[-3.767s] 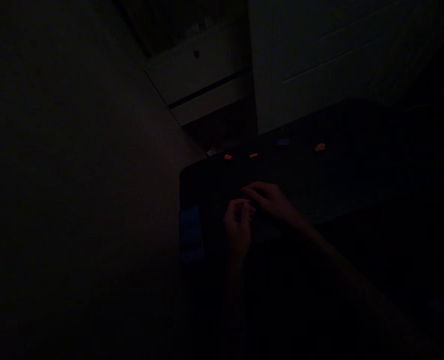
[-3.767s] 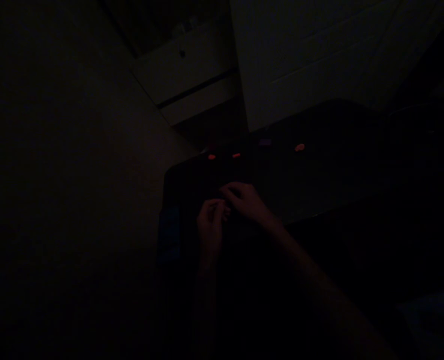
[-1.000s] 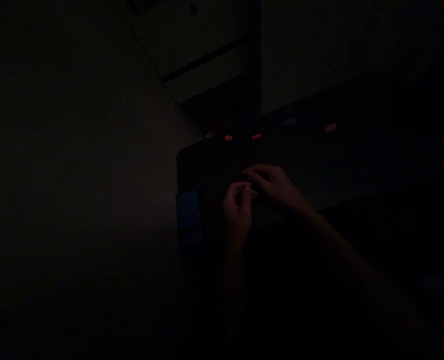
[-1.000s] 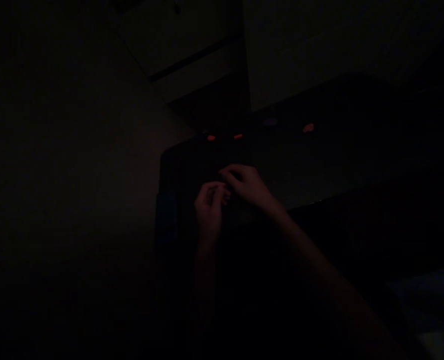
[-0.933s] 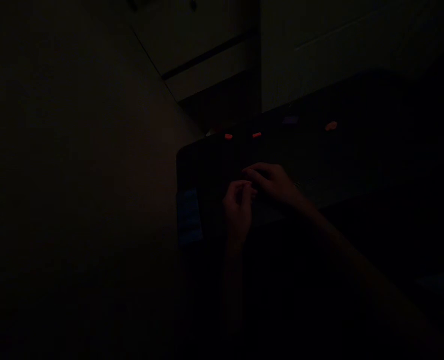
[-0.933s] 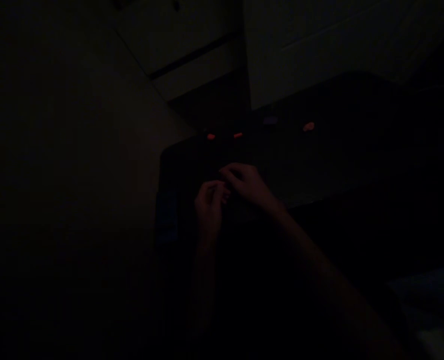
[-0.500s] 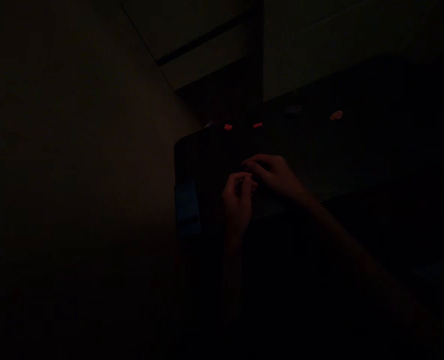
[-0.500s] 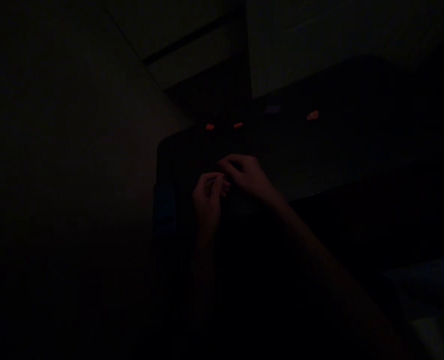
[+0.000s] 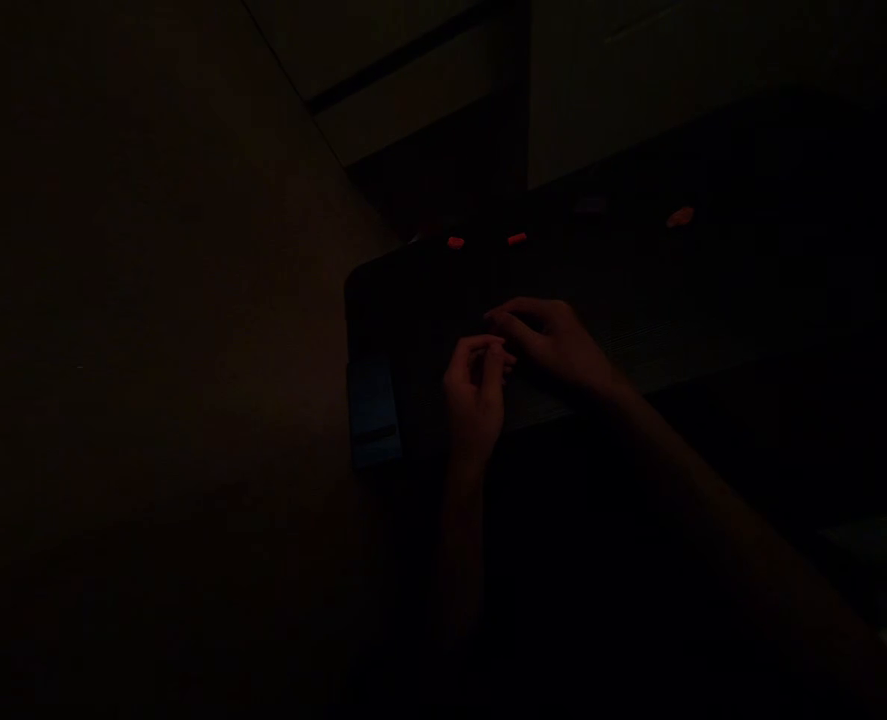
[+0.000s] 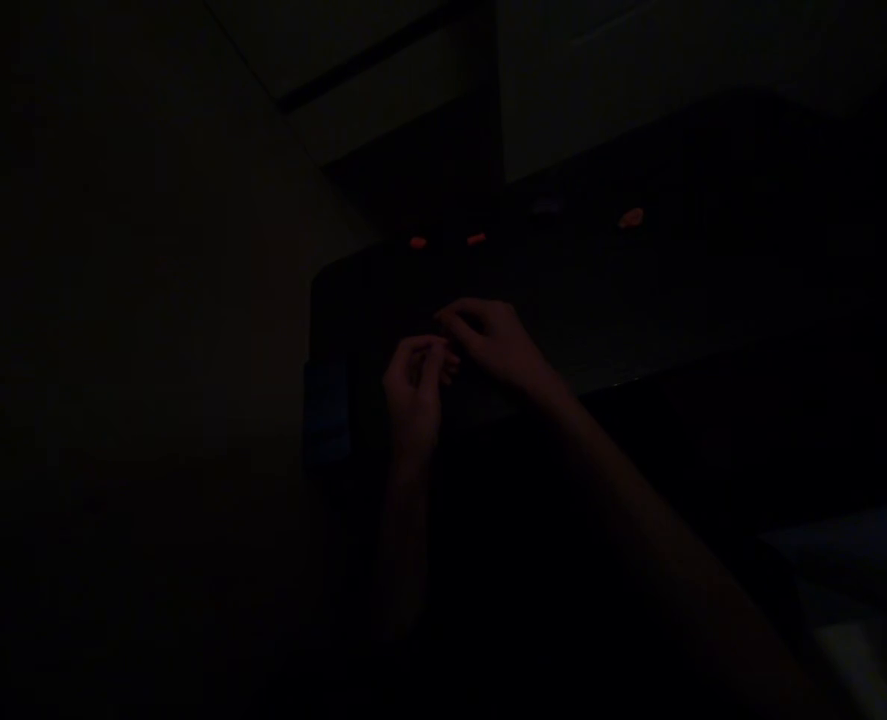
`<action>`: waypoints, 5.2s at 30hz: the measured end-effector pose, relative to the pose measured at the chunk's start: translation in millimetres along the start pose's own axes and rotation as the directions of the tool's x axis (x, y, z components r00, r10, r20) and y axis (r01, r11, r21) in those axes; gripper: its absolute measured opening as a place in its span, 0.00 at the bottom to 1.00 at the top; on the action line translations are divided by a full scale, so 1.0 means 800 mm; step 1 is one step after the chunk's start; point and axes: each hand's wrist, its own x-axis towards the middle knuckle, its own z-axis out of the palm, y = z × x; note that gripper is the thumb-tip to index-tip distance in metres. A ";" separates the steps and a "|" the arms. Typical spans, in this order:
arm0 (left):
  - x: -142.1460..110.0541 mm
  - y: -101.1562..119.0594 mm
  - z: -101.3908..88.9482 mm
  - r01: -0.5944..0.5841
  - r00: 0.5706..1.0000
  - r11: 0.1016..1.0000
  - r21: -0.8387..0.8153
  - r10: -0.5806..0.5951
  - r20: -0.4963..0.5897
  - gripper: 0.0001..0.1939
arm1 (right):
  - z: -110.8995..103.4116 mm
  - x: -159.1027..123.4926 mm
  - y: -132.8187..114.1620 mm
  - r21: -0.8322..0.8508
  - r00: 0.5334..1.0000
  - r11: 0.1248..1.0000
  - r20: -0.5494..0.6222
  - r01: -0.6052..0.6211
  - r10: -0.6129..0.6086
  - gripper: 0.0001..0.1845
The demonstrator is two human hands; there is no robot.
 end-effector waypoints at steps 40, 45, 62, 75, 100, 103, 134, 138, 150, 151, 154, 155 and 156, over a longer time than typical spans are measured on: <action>0.001 -0.001 0.001 -0.025 1.000 1.000 -0.015 0.025 -0.005 0.03 | 0.001 0.001 0.005 -0.020 0.999 0.999 -0.001 0.033 -0.033 0.12; 0.001 -0.003 0.000 -0.026 1.000 1.000 -0.017 0.026 0.002 0.03 | 0.001 0.001 0.004 -0.019 1.000 1.000 -0.011 0.024 -0.024 0.11; 0.001 -0.004 0.000 -0.040 0.999 0.999 -0.004 0.040 0.013 0.03 | 0.002 0.001 0.004 -0.008 0.999 0.999 -0.013 0.033 -0.033 0.11; 0.001 -0.002 0.001 -0.027 1.000 1.000 0.016 0.026 0.008 0.03 | 0.000 0.000 0.000 -0.014 1.000 1.000 -0.005 0.021 -0.021 0.12; 0.001 -0.003 -0.002 0.035 0.999 0.999 0.029 -0.035 -0.003 0.07 | 0.004 0.002 0.011 0.053 1.000 0.998 0.005 -0.017 0.017 0.13; 0.001 -0.003 -0.002 0.042 0.999 0.998 0.036 -0.042 -0.013 0.07 | 0.004 0.002 0.011 0.063 1.000 0.998 0.014 -0.018 0.017 0.13; 0.003 -0.004 -0.006 0.054 0.998 0.992 0.115 -0.050 -0.037 0.11 | 0.009 0.002 0.010 0.110 1.000 0.994 -0.013 0.001 0.001 0.14; 0.004 -0.008 -0.006 0.064 0.998 0.991 0.114 -0.061 -0.031 0.12 | 0.011 0.004 0.013 0.109 1.000 0.994 -0.004 -0.007 0.007 0.15; 0.004 -0.011 -0.008 0.068 0.998 0.991 0.114 -0.066 -0.021 0.15 | 0.013 0.006 0.018 0.117 1.000 0.993 -0.003 -0.019 0.019 0.16; 0.005 -0.011 -0.008 0.072 0.997 0.990 0.121 -0.070 -0.020 0.15 | 0.013 0.006 0.018 0.119 1.000 0.993 -0.002 -0.017 0.017 0.16; 0.006 -0.012 -0.008 0.082 0.996 0.987 0.140 -0.079 -0.028 0.16 | 0.014 0.006 0.017 0.126 1.000 0.992 0.003 -0.013 0.013 0.15; 0.006 -0.012 -0.008 0.083 0.996 0.986 0.142 -0.079 -0.030 0.17 | 0.014 0.005 0.017 0.128 1.000 0.992 0.003 -0.012 0.011 0.15; 0.006 -0.013 -0.008 0.083 0.996 0.986 0.145 -0.079 -0.033 0.17 | 0.014 0.005 0.016 0.128 1.000 0.992 0.000 -0.010 0.010 0.15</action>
